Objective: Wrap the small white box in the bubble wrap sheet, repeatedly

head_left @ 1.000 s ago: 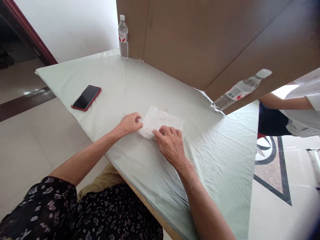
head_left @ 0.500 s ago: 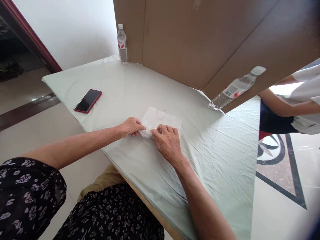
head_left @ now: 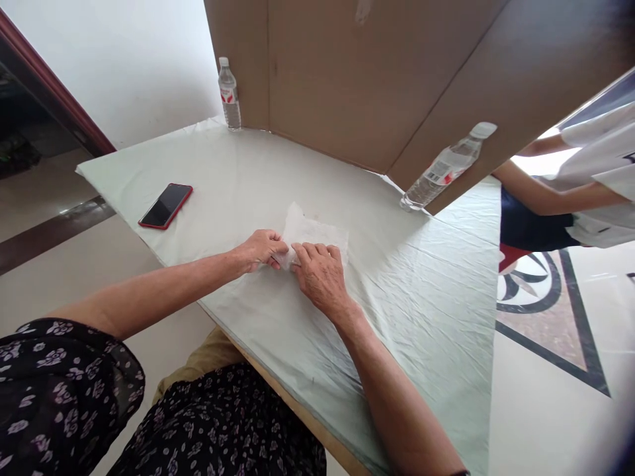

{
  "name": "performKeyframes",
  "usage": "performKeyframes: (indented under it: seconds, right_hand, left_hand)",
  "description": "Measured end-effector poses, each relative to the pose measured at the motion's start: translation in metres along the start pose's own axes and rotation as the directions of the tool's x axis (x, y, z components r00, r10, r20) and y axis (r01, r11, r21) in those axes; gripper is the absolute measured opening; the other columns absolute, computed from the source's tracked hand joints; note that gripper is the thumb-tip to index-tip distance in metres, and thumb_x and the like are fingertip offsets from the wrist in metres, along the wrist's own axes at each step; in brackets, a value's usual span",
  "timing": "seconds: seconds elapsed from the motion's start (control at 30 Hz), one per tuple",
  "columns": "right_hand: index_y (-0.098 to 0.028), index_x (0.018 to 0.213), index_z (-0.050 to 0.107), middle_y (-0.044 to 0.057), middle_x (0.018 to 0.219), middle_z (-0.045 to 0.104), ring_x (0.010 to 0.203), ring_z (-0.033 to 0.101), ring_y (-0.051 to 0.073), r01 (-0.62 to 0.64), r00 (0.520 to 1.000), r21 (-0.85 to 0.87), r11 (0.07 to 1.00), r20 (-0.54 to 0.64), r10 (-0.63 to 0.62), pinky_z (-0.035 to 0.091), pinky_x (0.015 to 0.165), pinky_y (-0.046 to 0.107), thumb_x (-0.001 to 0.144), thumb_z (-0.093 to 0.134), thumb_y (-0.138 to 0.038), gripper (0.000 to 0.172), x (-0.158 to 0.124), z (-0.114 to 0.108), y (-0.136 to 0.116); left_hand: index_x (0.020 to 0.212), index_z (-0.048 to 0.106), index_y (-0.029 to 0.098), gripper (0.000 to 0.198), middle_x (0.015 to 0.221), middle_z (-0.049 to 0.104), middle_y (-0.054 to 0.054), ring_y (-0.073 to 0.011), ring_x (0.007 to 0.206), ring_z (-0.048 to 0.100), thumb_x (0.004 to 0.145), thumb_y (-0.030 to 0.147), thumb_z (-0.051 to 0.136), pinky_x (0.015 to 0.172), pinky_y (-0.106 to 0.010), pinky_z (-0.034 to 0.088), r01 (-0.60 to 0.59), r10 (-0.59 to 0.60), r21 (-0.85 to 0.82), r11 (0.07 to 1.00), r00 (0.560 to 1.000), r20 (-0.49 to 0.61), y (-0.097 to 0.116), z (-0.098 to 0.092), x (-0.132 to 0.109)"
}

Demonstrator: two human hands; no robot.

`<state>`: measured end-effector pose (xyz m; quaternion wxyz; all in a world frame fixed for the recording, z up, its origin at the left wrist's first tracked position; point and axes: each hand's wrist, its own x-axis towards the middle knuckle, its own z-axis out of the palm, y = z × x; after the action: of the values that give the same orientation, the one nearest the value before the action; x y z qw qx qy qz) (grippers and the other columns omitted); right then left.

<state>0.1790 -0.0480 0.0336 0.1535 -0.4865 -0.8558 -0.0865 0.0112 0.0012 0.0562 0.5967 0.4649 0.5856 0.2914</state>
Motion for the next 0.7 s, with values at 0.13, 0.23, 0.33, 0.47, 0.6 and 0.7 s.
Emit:
performKeyframes:
  seconds: [0.13, 0.23, 0.33, 0.47, 0.6, 0.7]
  right_hand:
    - [-0.016, 0.102, 0.061, 0.010, 0.099, 0.071, 0.091, 0.059, 0.025, -0.037, 0.999, 0.088, 0.995, 0.005, 0.037, 0.032, 0.088, 0.038, 0.087, 0.059, -0.024, 0.017, 0.001, -0.004, 0.001]
    - [-0.018, 0.087, 0.062, 0.007, 0.085, 0.072, 0.081, 0.060, 0.022, -0.065, 0.998, 0.171, 0.983, 0.019, 0.063, 0.035, 0.088, 0.037, 0.084, 0.057, -0.022, 0.007, 0.002, -0.011, 0.005]
    - [-0.021, 0.076, 0.062, 0.002, 0.074, 0.071, 0.070, 0.059, 0.017, -0.077, 0.997, 0.291, 0.954, 0.052, 0.065, 0.037, 0.095, 0.037, 0.082, 0.052, -0.015, 0.013, 0.003, -0.021, 0.011]
    - [-0.022, 0.080, 0.066, -0.001, 0.074, 0.072, 0.070, 0.062, 0.016, -0.092, 0.994, 0.373, 0.923, 0.092, 0.062, 0.041, 0.096, 0.038, 0.079, 0.051, -0.011, 0.019, 0.000, -0.031, 0.017]
    - [-0.022, 0.088, 0.068, 0.002, 0.085, 0.075, 0.084, 0.067, 0.020, -0.153, 0.985, 0.371, 0.916, 0.128, 0.112, 0.046, 0.080, 0.034, 0.079, 0.052, -0.013, 0.020, -0.004, -0.030, 0.018]
    - [-0.023, 0.092, 0.067, 0.003, 0.095, 0.076, 0.091, 0.068, 0.022, -0.181, 0.982, 0.426, 0.886, 0.127, 0.140, 0.047, 0.081, 0.034, 0.078, 0.050, -0.010, 0.026, -0.005, -0.025, 0.020]
  left_hand:
    - [0.064, 0.054, 0.017, 0.012, 0.060, 0.057, 0.001, -0.0105, 0.055, 0.055, 0.066, 0.011, 0.064, 0.047, -0.023, 0.048, -0.052, 0.053, 0.045, 0.998, 0.999, -0.012, 0.002, 0.006, 0.000]
    - [0.065, 0.059, 0.016, 0.007, 0.061, 0.058, 0.001, -0.0100, 0.054, 0.055, 0.066, 0.012, 0.064, 0.048, -0.023, 0.048, -0.142, 0.140, 0.118, 0.983, 0.990, 0.028, 0.004, 0.012, -0.001]
    - [0.068, 0.065, 0.016, 0.005, 0.063, 0.060, 0.000, -0.0101, 0.056, 0.054, 0.065, 0.013, 0.062, 0.051, -0.023, 0.049, -0.183, 0.159, 0.169, 0.969, 0.977, 0.143, 0.010, 0.012, -0.005]
    - [0.075, 0.073, 0.015, 0.025, 0.067, 0.062, -0.001, -0.0125, 0.063, 0.059, 0.059, 0.009, 0.055, 0.064, -0.027, 0.055, -0.180, 0.110, 0.203, 0.963, 0.943, 0.316, 0.019, 0.003, -0.009]
    - [0.078, 0.073, 0.016, 0.025, 0.069, 0.063, -0.001, -0.0130, 0.063, 0.058, 0.064, 0.012, 0.053, 0.064, -0.027, 0.052, -0.316, 0.205, 0.310, 0.897, 0.917, 0.341, 0.013, 0.002, -0.008]
    - [0.079, 0.072, 0.018, 0.017, 0.071, 0.065, -0.001, -0.0146, 0.066, 0.058, 0.074, 0.019, 0.057, 0.064, -0.027, 0.047, -0.476, 0.402, 0.521, 0.709, 0.879, 0.257, 0.001, 0.011, -0.007]
